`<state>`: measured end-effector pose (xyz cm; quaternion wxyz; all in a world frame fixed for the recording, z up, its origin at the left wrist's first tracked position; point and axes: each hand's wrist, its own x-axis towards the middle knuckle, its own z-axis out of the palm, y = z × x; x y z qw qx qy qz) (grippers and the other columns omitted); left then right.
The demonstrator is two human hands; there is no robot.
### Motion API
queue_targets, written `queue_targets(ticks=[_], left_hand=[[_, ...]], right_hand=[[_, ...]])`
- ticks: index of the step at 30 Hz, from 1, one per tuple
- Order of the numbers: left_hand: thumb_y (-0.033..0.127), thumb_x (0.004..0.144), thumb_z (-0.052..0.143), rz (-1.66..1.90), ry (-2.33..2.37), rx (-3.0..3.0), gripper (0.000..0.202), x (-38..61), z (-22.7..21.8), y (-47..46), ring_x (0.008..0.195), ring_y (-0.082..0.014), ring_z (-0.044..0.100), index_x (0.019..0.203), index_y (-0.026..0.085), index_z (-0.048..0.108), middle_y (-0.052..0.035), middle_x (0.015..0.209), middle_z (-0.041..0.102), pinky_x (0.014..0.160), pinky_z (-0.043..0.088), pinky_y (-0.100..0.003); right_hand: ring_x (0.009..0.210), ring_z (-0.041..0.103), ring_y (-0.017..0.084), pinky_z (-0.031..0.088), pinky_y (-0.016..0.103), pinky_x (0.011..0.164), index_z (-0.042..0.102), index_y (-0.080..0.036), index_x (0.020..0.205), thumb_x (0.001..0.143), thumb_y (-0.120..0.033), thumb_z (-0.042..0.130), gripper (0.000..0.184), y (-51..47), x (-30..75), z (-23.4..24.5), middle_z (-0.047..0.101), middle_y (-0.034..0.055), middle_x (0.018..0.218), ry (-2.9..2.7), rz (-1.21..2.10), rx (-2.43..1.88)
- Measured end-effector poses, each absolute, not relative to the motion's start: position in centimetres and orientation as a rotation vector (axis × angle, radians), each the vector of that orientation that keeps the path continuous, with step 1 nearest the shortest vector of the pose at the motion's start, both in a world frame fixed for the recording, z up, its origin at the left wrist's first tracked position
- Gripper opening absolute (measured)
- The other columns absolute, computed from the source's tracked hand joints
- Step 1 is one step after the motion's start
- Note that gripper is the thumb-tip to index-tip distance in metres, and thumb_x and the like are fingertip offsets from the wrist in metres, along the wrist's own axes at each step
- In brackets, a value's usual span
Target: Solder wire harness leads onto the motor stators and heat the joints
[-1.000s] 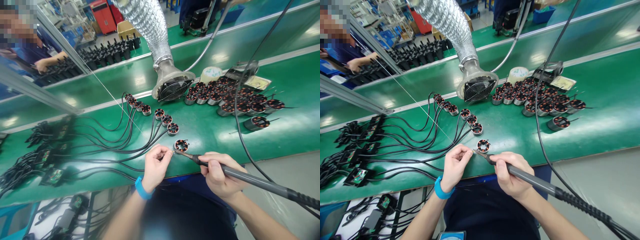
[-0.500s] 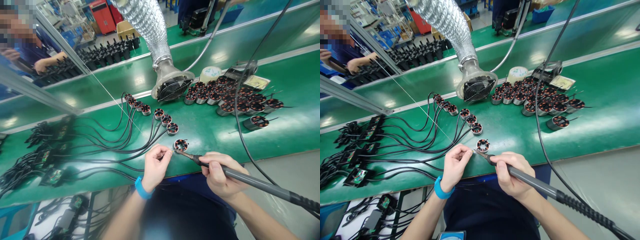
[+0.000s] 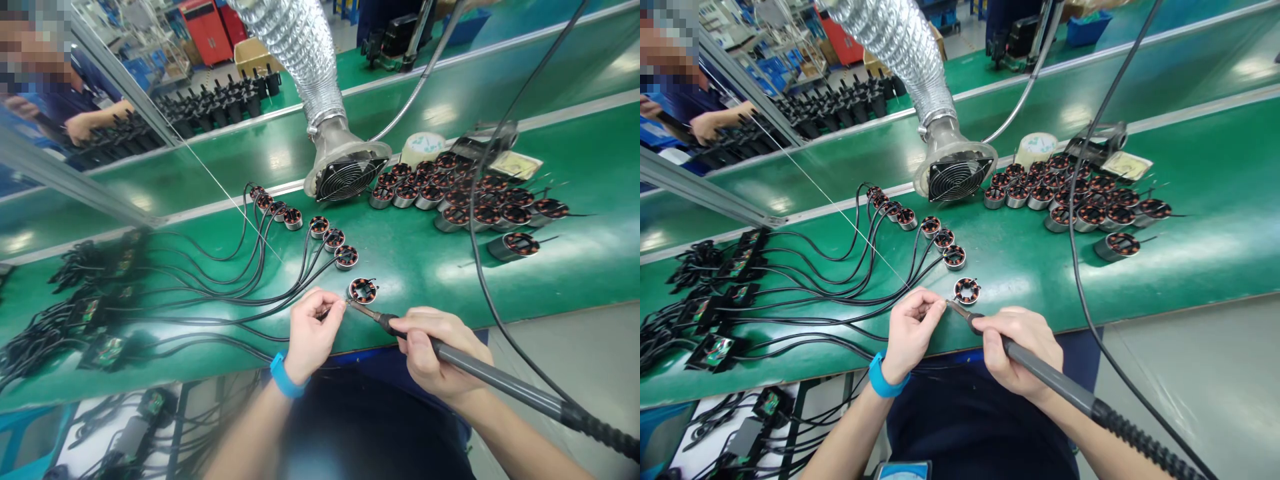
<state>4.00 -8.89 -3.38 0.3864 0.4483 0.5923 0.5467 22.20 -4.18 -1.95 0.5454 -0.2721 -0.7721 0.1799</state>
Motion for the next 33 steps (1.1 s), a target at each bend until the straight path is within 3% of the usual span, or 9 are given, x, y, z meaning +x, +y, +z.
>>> queue_targets(ticks=[9,18,23,28,33], left_hand=[[0.029,0.092,0.065,1.395,1.498,1.131,0.020,4.0,-3.5,-8.8,0.071,-0.0129,0.052,0.077,0.016,0.065,-0.0008,0.076,0.054,0.065,0.039,-0.025],[0.029,0.092,0.065,1.389,1.508,1.135,0.020,3.9,-3.5,-8.8,0.071,-0.0130,0.052,0.077,0.016,0.066,-0.0013,0.076,0.055,0.065,0.040,-0.025],[0.029,0.091,0.065,1.394,1.514,1.139,0.021,4.0,-3.5,-8.8,0.070,-0.0123,0.052,0.075,0.015,0.065,-0.0009,0.075,0.055,0.064,0.040,-0.024],[0.027,0.091,0.065,1.392,1.518,1.143,0.020,4.0,-3.5,-8.8,0.069,-0.0118,0.052,0.075,0.015,0.065,-0.0006,0.075,0.054,0.063,0.039,-0.023],[0.026,0.092,0.065,1.390,1.516,1.144,0.020,4.0,-3.3,-8.8,0.070,-0.0116,0.052,0.075,0.015,0.065,-0.0007,0.075,0.054,0.063,0.039,-0.023]], right_hand=[[0.048,0.062,0.016,0.059,0.032,0.053,0.072,-0.021,0.086,0.091,-0.021,0.054,0.019,-4.6,22.3,-3.1,0.065,-0.0009,0.059,-1.665,0.358,-0.811],[0.045,0.060,0.015,0.052,0.031,0.043,0.072,-0.020,0.096,0.093,-0.021,0.054,0.018,-3.9,23.5,-3.3,0.062,-0.0002,0.060,-1.676,0.372,-0.700],[0.055,0.065,0.017,0.055,0.033,0.053,0.069,-0.020,0.109,0.093,-0.018,0.057,0.021,-3.2,23.4,-3.7,0.067,0.0006,0.069,-1.689,0.298,-0.666],[0.077,0.070,0.022,0.059,0.039,0.069,0.066,-0.022,0.122,0.089,-0.011,0.061,0.036,-2.6,22.9,-4.4,0.073,0.0050,0.088,-1.729,0.150,-0.658],[0.095,0.066,0.026,0.058,0.042,0.080,0.060,-0.024,0.131,0.080,-0.011,0.072,0.054,-2.5,22.3,-4.8,0.072,0.0080,0.100,-1.801,0.087,-0.802]])
